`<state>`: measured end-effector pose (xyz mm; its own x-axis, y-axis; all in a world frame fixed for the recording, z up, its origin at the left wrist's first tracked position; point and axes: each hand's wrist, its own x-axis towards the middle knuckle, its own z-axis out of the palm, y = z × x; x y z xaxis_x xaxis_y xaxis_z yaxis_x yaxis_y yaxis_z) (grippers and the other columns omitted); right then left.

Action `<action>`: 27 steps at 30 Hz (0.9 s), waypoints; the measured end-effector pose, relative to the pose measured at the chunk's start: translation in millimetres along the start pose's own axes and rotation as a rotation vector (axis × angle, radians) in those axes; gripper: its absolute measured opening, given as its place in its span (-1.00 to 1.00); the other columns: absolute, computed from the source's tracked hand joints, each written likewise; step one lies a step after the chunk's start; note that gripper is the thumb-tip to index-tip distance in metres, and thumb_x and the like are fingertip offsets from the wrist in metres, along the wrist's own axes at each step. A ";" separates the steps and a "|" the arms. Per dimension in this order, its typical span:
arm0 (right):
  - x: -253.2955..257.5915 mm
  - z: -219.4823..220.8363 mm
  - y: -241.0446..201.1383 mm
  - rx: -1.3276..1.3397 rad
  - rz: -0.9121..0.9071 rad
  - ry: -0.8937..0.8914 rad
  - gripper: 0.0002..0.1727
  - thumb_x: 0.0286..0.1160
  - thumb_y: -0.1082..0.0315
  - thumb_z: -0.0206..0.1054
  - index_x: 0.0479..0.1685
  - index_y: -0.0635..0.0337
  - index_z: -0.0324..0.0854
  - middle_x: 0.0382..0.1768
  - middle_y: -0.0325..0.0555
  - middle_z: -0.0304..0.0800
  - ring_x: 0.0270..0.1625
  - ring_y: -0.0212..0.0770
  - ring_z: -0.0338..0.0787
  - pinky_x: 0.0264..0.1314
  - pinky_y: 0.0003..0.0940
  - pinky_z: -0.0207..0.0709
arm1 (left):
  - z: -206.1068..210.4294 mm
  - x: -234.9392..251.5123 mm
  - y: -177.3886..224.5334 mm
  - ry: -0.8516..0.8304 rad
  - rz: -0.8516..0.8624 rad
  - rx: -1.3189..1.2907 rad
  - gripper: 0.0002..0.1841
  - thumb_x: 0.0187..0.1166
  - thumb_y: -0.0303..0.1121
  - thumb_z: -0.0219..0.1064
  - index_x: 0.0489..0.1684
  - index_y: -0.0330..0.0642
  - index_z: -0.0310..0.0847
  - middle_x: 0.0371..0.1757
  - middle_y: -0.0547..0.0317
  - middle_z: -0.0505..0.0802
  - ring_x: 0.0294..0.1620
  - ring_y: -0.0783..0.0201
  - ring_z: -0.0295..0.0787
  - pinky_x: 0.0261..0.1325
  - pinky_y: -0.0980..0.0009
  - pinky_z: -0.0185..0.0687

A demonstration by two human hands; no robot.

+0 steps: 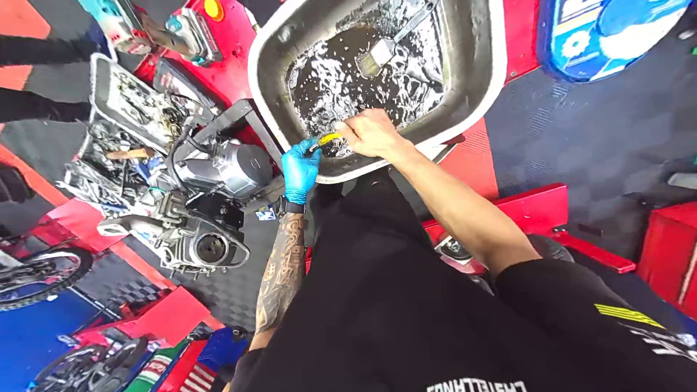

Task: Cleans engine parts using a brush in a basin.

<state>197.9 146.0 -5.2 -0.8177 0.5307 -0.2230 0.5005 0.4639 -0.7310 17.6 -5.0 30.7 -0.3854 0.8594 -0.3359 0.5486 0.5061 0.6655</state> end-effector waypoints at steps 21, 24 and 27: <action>3.8 -14.5 11.8 0.012 0.024 0.201 -0.40 0.68 0.06 -0.06 -0.79 0.16 0.44 -0.69 0.05 0.60 -0.46 0.15 0.73 -0.36 0.25 0.42 | -14.6 -18.2 47.1 0.049 0.136 -0.018 -0.72 0.40 -0.45 0.55 0.07 -0.05 0.90 0.00 0.16 0.90 0.05 0.35 0.83 0.18 0.32 0.76; 0.5 -11.4 3.5 0.016 -0.029 0.243 -0.42 0.66 0.07 -0.06 -0.81 0.13 0.43 -0.74 0.00 0.57 -0.52 0.10 0.70 -0.40 0.20 0.39 | -9.7 -21.7 47.7 0.066 0.119 -0.020 -0.78 0.39 -0.46 0.55 -0.03 -0.10 0.89 -0.01 0.15 0.90 0.02 0.35 0.84 0.16 0.32 0.77; 1.2 -12.7 13.6 -0.006 -0.016 0.231 -0.41 0.67 0.07 -0.07 -0.80 0.16 0.43 -0.70 0.05 0.60 -0.49 0.14 0.73 -0.39 0.23 0.41 | -11.6 -23.9 49.0 0.066 0.114 -0.020 -0.72 0.43 -0.45 0.54 0.09 -0.05 0.89 0.01 0.16 0.91 0.03 0.35 0.84 0.17 0.32 0.76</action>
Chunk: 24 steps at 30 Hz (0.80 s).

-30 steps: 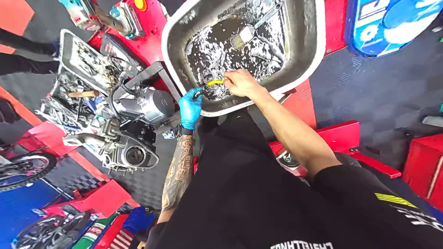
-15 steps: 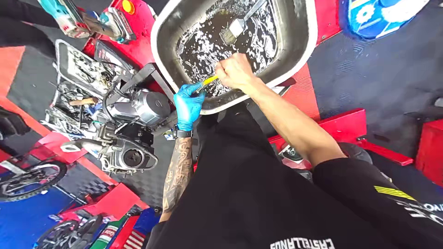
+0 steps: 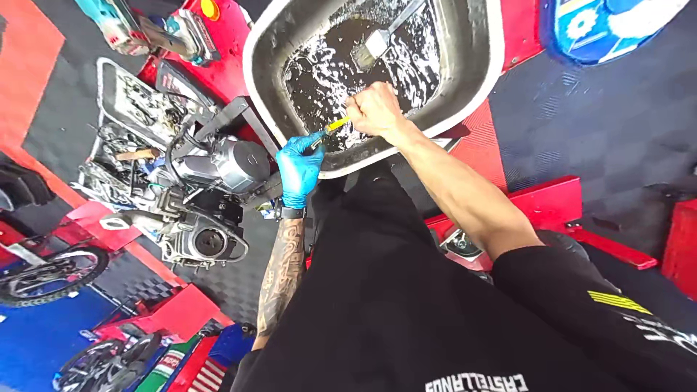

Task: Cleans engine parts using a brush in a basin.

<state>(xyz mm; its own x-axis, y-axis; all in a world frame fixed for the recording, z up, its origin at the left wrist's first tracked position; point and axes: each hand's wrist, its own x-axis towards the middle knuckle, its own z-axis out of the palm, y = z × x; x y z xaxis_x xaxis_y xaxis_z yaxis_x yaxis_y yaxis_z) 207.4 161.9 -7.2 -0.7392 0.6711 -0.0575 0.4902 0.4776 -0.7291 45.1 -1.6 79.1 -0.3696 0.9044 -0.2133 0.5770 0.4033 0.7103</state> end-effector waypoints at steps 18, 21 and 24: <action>4.1 -0.3 -19.0 -0.002 -0.114 0.038 -0.43 0.63 0.12 -0.04 -0.85 0.12 0.39 -0.78 -0.01 0.54 -0.60 0.07 0.67 -0.47 0.17 0.35 | 3.0 1.3 1.2 0.083 -0.037 -0.023 -0.81 0.38 -0.37 0.54 -0.09 -0.10 0.93 -0.11 0.17 0.94 -0.03 0.42 0.84 0.15 0.46 0.72; 6.2 -0.2 -9.3 -0.047 -0.088 0.006 -0.42 0.66 0.10 -0.07 -0.84 0.15 0.37 -0.75 0.05 0.55 -0.56 0.14 0.69 -0.46 0.22 0.36 | 1.8 0.0 1.6 0.070 -0.051 -0.010 -0.78 0.39 -0.37 0.54 -0.04 -0.07 0.93 -0.10 0.17 0.94 0.00 0.40 0.85 0.19 0.46 0.72; 7.9 0.5 -27.2 -0.048 -0.119 0.019 -0.43 0.64 0.11 -0.05 -0.84 0.14 0.41 -0.76 0.04 0.57 -0.56 0.12 0.71 -0.48 0.20 0.37 | 7.6 1.2 1.1 0.083 -0.069 -0.007 -0.82 0.37 -0.35 0.52 -0.13 -0.11 0.93 -0.16 0.15 0.93 -0.07 0.39 0.84 0.12 0.44 0.71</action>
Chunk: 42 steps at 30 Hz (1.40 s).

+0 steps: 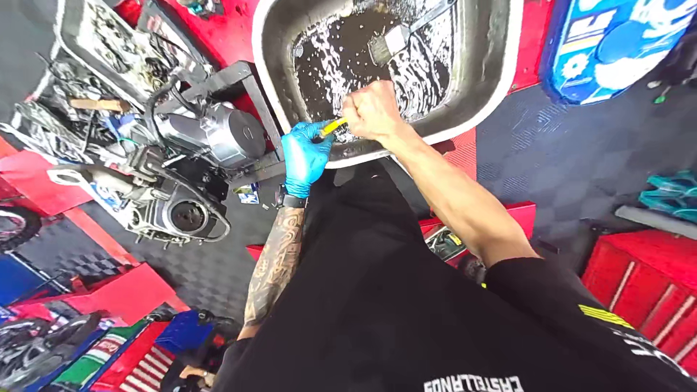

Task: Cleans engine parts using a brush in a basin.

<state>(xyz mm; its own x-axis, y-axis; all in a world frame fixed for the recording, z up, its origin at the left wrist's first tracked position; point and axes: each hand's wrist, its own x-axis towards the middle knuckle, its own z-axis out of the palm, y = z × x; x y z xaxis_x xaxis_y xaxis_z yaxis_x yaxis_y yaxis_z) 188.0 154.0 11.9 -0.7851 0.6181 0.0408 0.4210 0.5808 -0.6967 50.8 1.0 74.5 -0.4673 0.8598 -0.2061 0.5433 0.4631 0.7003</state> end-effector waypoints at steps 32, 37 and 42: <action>-0.9 -21.0 -2.1 -0.228 -0.043 -0.051 -0.43 0.63 0.02 -0.07 -0.75 0.14 0.48 -0.68 0.06 0.67 -0.49 0.19 0.77 -0.45 0.23 0.37 | -5.8 4.9 13.1 -0.069 -0.052 0.173 -0.76 0.36 -0.31 0.47 -0.07 -0.05 0.93 -0.18 0.08 0.93 -0.07 0.21 0.86 0.13 0.23 0.72; -0.6 -18.4 -0.6 -0.236 -0.076 0.017 -0.44 0.61 0.06 -0.05 -0.82 0.12 0.40 -0.75 0.04 0.60 -0.57 0.16 0.73 -0.53 0.17 0.34 | -7.9 13.8 17.7 -0.081 -0.012 0.187 -0.70 0.27 -0.35 0.43 -0.04 -0.03 0.93 -0.17 0.09 0.94 -0.06 0.17 0.88 0.13 0.15 0.72; 5.6 -27.4 3.0 -0.203 -0.052 0.036 -0.44 0.61 0.06 -0.04 -0.83 0.12 0.36 -0.77 0.04 0.57 -0.60 0.14 0.70 -0.56 0.17 0.29 | -13.9 16.6 21.4 -0.113 0.013 0.231 -0.75 0.33 -0.31 0.44 -0.08 -0.03 0.93 -0.18 0.05 0.93 -0.03 0.10 0.87 0.17 0.10 0.70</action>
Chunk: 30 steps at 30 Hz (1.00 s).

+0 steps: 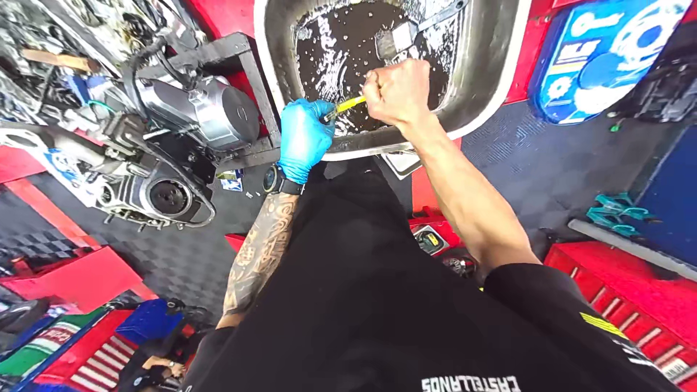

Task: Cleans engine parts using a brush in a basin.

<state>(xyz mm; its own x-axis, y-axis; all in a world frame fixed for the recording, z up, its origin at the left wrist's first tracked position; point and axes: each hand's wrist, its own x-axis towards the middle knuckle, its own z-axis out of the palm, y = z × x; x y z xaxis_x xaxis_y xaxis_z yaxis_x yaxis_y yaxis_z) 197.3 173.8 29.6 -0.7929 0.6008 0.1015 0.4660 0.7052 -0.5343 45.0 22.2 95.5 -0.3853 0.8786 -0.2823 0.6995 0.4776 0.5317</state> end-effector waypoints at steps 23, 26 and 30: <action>-2.7 -5.4 -4.4 -0.043 -0.037 -0.051 -0.43 0.61 0.07 -0.05 -0.83 0.14 0.33 -0.76 0.09 0.56 -0.60 0.21 0.70 -0.60 0.20 0.28 | 1.5 -0.8 8.2 -0.058 0.033 0.032 -0.75 0.33 -0.36 0.41 -0.09 -0.08 0.92 -0.19 0.04 0.93 0.00 0.06 0.87 0.21 0.08 0.68; -3.3 -4.5 -20.3 -0.044 -0.040 -0.053 -0.44 0.61 0.06 -0.05 -0.84 0.12 0.36 -0.76 0.05 0.56 -0.60 0.16 0.69 -0.58 0.15 0.29 | 4.2 -0.8 12.3 -0.080 0.018 0.048 -0.72 0.33 -0.35 0.43 -0.02 -0.09 0.91 -0.13 -0.01 0.93 0.05 0.01 0.86 0.25 0.04 0.67; -4.9 -8.8 -8.4 -0.061 0.014 -0.079 -0.43 0.60 0.04 -0.06 -0.84 0.12 0.35 -0.76 0.06 0.55 -0.58 0.18 0.70 -0.57 0.17 0.30 | 4.3 0.8 11.7 -0.069 0.013 0.038 -0.71 0.32 -0.35 0.44 -0.01 -0.07 0.91 -0.19 0.03 0.93 -0.06 0.06 0.86 0.14 0.08 0.70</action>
<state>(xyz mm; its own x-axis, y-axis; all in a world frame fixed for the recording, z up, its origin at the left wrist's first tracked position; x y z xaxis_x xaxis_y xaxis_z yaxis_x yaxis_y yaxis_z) 200.8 168.2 41.1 -0.8138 0.5806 0.0267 0.4980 0.7202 -0.4830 55.5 28.5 98.1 -0.3341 0.8826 -0.3308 0.7270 0.4647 0.5055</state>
